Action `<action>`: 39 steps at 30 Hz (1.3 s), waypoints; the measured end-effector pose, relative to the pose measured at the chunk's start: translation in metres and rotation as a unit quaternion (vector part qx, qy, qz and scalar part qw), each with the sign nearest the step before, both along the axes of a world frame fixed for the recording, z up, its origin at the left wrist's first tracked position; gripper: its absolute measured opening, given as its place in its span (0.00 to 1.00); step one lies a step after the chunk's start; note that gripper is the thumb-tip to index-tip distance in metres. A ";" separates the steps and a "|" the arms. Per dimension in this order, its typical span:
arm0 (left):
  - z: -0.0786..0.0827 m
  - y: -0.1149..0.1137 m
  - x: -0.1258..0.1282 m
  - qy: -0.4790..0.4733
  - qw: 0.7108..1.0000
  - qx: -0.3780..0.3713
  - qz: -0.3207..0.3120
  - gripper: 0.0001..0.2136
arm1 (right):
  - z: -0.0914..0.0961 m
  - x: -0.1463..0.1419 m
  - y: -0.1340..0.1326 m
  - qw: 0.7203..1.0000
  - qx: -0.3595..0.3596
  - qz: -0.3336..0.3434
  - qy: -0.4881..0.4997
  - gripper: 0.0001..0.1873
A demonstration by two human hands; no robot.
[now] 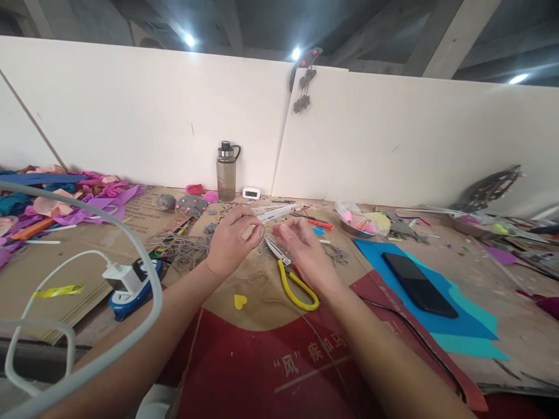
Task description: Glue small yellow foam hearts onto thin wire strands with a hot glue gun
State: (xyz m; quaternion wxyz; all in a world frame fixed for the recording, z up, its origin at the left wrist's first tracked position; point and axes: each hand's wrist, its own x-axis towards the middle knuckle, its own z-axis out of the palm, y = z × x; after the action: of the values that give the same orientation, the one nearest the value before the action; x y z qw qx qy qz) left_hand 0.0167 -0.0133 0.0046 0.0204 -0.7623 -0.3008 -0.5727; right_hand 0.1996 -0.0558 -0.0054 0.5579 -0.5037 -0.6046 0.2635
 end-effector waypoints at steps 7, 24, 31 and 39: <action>-0.001 -0.005 0.000 -0.060 0.983 -0.163 -0.064 0.04 | 0.008 -0.042 0.001 0.976 -0.078 0.124 0.159 0.16; -0.003 -0.001 0.007 -0.188 0.892 -0.383 -0.151 0.11 | 0.003 -0.029 0.001 0.987 0.112 -0.051 -0.102 0.05; -0.001 -0.003 0.009 -0.191 0.883 -0.398 -0.157 0.08 | 0.003 -0.027 -0.002 0.983 0.119 -0.058 -0.129 0.07; 0.005 -0.008 0.011 -0.205 0.873 -0.410 -0.168 0.09 | 0.004 -0.027 -0.003 0.979 0.124 -0.067 -0.148 0.09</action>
State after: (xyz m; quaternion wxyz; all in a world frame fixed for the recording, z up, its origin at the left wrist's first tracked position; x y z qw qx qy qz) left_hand 0.0277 -0.0213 0.0099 -0.4527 -0.6070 -0.3737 -0.5357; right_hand 0.1729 -0.0592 -0.0014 0.5368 -0.5032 -0.6734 0.0712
